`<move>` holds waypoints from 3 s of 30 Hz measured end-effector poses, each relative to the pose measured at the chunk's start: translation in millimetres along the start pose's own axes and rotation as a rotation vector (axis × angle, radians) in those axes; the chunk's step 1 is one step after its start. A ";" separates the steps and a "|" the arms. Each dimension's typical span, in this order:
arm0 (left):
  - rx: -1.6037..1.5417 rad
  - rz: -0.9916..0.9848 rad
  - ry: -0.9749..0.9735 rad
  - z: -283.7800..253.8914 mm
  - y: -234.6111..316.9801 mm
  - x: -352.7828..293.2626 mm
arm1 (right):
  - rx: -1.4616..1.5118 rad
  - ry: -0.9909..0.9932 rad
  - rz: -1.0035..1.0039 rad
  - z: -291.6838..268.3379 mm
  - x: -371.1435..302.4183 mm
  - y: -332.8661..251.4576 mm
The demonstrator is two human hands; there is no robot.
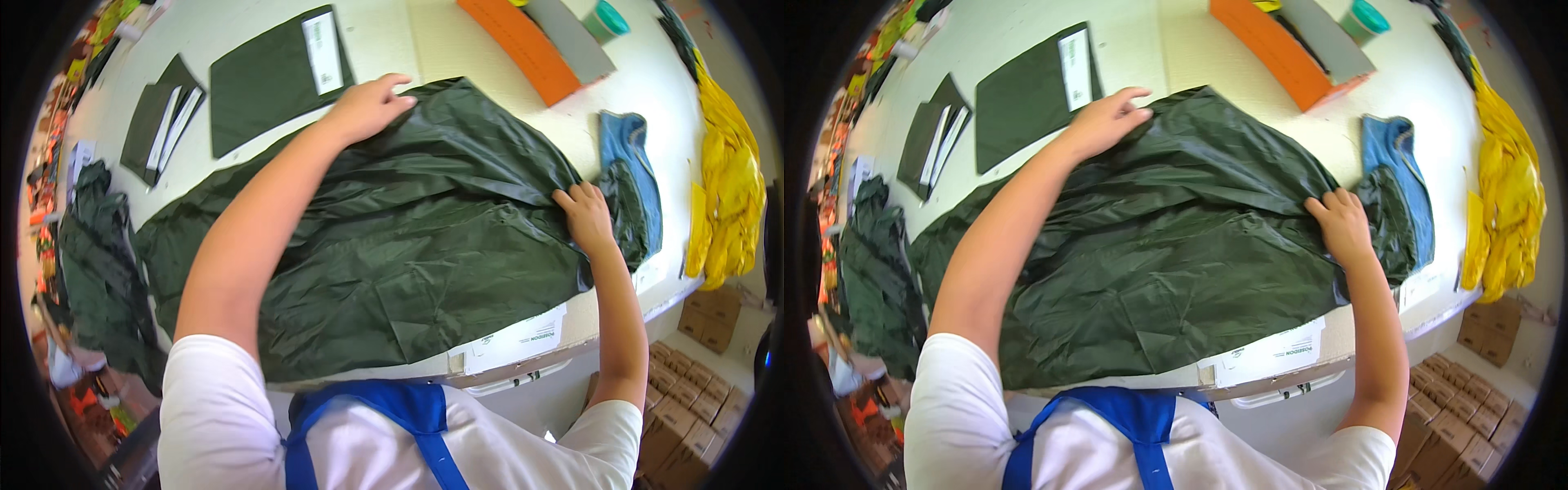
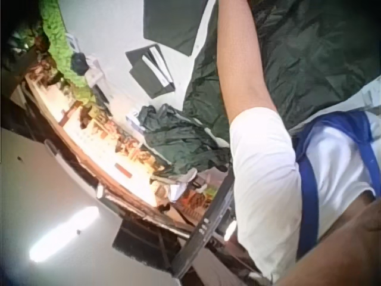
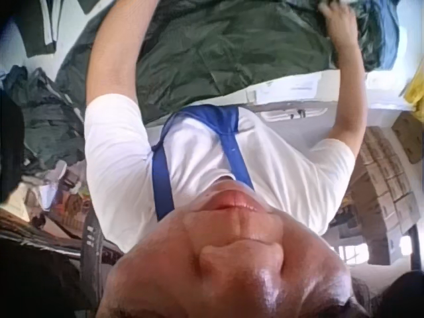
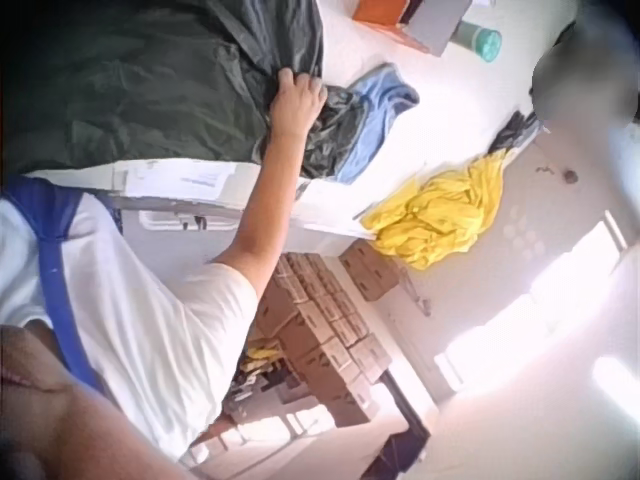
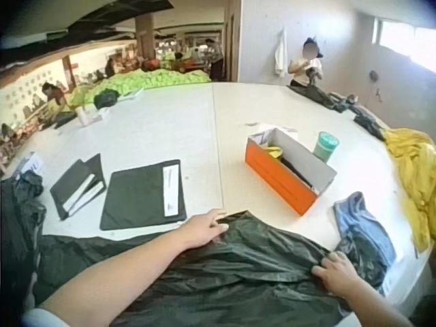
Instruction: The person retrieves a dark green jacket from a white basket, places it on a table, and folds it by hand. They smooth the fabric, fold the sleeves inward, and fold the body into a compact rectangle.
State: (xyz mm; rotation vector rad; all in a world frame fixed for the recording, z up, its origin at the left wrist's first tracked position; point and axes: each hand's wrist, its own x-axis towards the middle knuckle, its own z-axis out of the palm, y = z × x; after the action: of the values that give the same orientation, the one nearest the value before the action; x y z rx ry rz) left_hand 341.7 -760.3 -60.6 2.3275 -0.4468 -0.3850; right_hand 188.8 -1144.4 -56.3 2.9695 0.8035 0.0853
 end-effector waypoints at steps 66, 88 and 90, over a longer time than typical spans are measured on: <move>0.149 -0.126 0.423 -87.1 -54.7 -308.6 | 0.757 0.457 0.040 -60.0 133.2 -251.9; -0.137 -0.298 0.677 -72.0 -125.8 -342.2 | 0.395 0.038 0.235 53.7 235.1 -27.7; -0.083 -0.387 0.457 -71.7 -154.8 -344.1 | 0.344 0.074 0.286 82.1 245.9 -40.3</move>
State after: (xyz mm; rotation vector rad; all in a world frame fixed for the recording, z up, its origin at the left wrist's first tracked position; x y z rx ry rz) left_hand 93.9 -467.0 -70.4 2.3214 0.2391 -0.0391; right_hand 386.4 -989.3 -132.1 3.4082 0.4284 0.0773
